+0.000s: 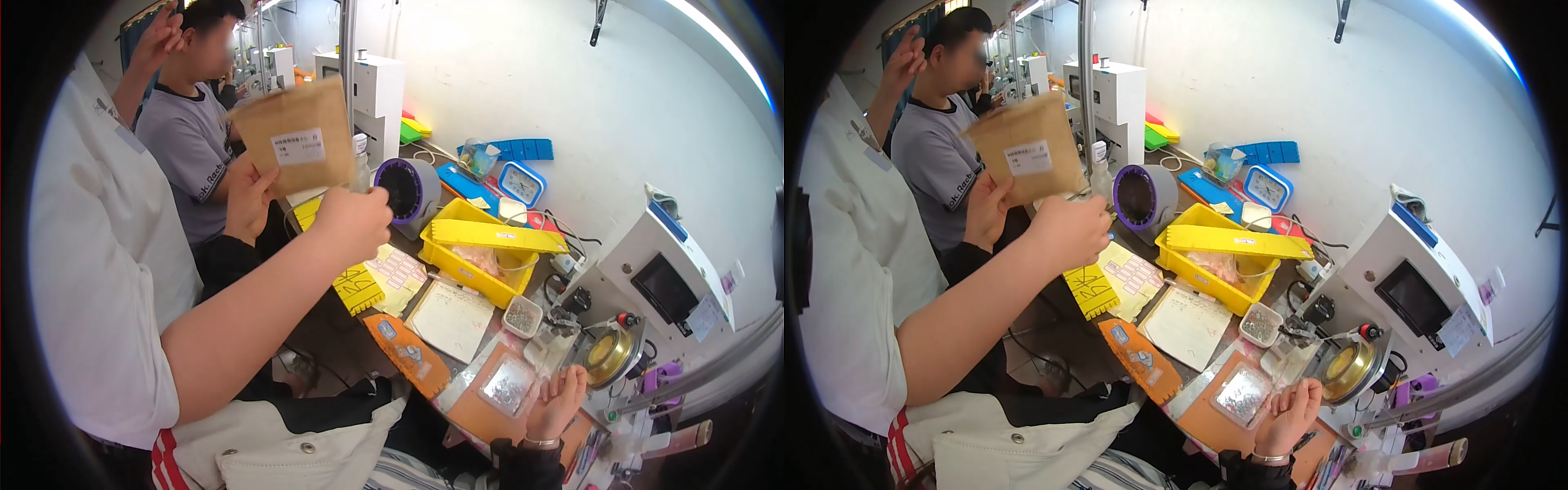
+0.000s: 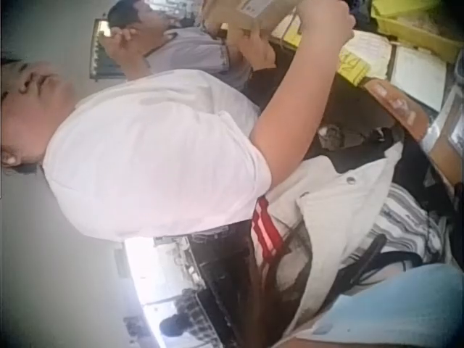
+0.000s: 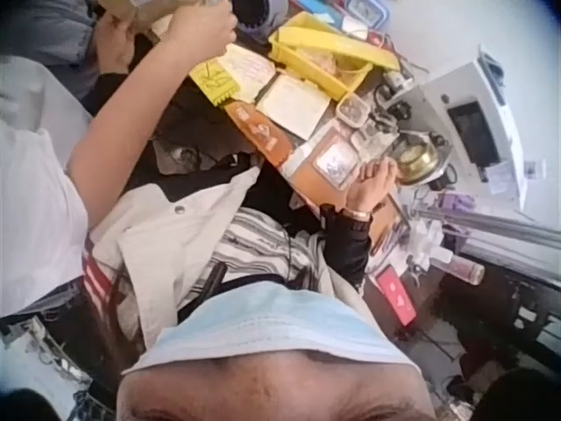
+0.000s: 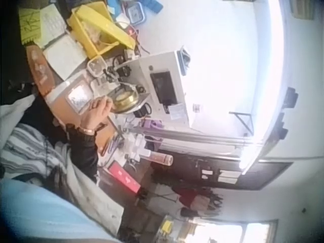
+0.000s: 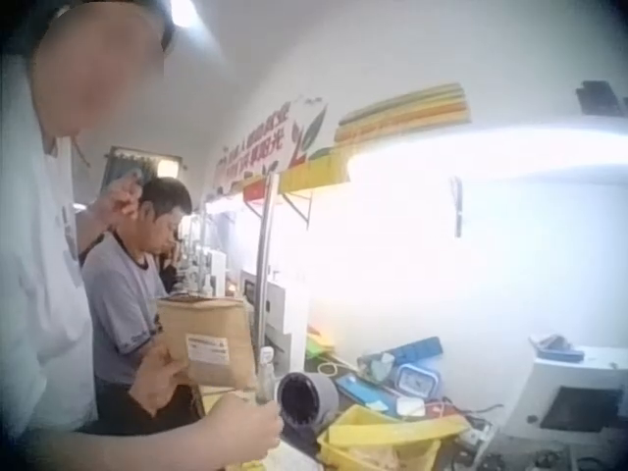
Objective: Gluing, measuring, and assembling small mechanical parts at a workbench.
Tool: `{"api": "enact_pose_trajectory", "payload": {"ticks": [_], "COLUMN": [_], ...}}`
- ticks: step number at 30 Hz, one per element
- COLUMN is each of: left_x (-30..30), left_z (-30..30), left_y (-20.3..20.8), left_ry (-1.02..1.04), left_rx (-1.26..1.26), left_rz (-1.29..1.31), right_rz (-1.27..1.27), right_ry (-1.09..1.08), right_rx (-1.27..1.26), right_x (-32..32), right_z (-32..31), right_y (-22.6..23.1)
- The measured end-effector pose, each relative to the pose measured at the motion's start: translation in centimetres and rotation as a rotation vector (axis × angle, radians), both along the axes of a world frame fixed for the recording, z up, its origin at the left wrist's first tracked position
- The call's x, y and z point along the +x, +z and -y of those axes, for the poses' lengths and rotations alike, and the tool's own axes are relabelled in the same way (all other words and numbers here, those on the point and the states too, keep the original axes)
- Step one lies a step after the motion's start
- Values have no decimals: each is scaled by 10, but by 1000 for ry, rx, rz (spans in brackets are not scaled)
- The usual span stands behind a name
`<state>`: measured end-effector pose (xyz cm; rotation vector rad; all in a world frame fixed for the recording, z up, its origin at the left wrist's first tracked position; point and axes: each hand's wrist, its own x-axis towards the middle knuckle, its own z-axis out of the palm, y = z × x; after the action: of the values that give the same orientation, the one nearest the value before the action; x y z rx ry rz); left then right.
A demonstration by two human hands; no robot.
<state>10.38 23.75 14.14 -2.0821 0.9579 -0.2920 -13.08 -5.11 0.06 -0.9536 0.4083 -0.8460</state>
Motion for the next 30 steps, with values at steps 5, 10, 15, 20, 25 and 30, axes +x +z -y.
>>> {"api": "enact_pose_trajectory", "payload": {"ticks": [5, 10, 15, 20, 25, 30], "left_x": [50, 139, 176, 200, 231, 245], "left_z": [-31, -62, -44, -13, 0, 1], "left_y": [-7, -95, -117, -132, -150, -164], "left_ry": [-238, -362, -315, -181, -114, -86], "left_rx": [-820, -2611, -2638, -2630, -2605, -2610], "left_rz": [-107, -307, -125, -35, -17, -148], "right_rz": [-11, -29, -52, -86, -133, -90], "right_ry": [15, 4, -2, -39, -46, -12], "right_rx": [-27, -42, -29, -28, -42, -27], "right_x": [0, 4, 3, 4, 5, 9], "right_z": [0, -1, -3, -6, -6, -5], "right_y": [-1, -3, 5, 7, 4, 1]}}
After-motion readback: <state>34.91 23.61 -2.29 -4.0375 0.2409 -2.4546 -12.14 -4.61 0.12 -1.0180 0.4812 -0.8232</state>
